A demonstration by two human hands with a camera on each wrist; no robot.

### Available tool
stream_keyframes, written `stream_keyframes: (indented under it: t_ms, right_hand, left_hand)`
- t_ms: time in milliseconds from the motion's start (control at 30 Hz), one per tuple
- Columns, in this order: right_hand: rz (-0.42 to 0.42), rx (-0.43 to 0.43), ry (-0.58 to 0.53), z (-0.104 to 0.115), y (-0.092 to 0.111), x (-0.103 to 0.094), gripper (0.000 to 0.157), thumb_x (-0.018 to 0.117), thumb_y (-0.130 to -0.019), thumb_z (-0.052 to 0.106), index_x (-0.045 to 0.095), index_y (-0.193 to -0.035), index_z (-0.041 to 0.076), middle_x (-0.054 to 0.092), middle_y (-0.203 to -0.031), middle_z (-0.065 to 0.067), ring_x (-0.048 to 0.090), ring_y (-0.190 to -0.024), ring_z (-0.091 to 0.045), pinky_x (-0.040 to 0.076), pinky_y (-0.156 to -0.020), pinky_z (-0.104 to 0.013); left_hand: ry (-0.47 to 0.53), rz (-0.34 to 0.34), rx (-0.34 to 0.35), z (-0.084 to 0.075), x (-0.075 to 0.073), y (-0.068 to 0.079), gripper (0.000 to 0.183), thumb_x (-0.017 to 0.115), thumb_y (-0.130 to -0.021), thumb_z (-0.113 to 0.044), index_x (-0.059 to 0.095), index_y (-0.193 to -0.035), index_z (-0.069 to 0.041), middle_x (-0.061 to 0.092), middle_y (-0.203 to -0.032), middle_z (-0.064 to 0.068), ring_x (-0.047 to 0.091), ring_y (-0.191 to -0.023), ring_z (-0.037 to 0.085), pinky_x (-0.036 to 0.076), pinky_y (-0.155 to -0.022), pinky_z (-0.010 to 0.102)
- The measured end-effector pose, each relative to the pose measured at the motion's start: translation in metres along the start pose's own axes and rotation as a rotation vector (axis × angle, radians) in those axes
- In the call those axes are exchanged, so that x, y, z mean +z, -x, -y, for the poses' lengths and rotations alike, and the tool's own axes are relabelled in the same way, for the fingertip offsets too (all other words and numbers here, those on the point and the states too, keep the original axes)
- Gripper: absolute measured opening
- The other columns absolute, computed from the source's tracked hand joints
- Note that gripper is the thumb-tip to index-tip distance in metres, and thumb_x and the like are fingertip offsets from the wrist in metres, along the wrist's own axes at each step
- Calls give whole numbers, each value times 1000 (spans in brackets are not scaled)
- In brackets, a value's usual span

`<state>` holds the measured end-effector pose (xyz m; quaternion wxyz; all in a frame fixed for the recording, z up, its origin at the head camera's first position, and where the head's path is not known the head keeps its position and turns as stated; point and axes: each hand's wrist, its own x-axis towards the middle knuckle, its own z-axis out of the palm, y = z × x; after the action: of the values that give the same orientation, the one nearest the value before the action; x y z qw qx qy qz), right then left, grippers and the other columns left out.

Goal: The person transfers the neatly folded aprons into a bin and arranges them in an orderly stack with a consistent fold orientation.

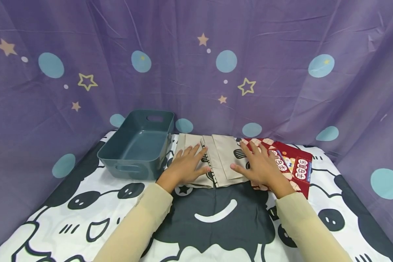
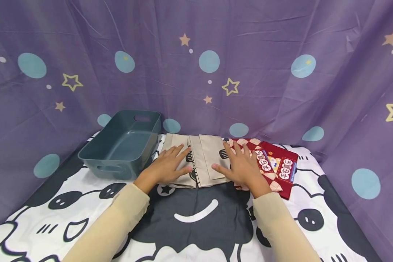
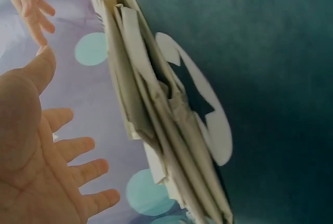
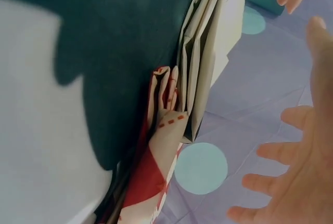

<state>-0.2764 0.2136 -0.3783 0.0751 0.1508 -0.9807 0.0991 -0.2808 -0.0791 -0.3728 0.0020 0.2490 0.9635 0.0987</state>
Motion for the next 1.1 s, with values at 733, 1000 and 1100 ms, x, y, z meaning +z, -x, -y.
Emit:
stream_keyframes:
  t_ms: [733,1000,1100]
  right_hand:
    - [35,48,-121,-23,-45,10,67,63,-100,30,39,-155,1,55,-135,-30,56,-122,-48,42,-105,-64]
    - [67,63,-165,-26,-55,15,61,62,-99,22,43,-152,-4,56,-139,-31,52,-131,-46,38,-110,-61]
    - [75,67,-180,-27,-57,18,59,61,-99,19,44,-150,-5,58,-136,-31,54,-128,-45,40,-109,-61]
  left_hand:
    - [114,7,-107,6,12,-38,70,58,-103,-46,36,-160,-13,46,-153,19,46,-137,41,36,-112,57]
    - [179,-32,-128,7,18,-47,63,59,-103,-38,42,-156,-9,51,-147,23,49,-133,43,39,-111,54]
    - [199,-35,-133,5,21,-51,62,61,-102,-36,44,-154,-7,52,-146,23,49,-132,43,40,-110,53]
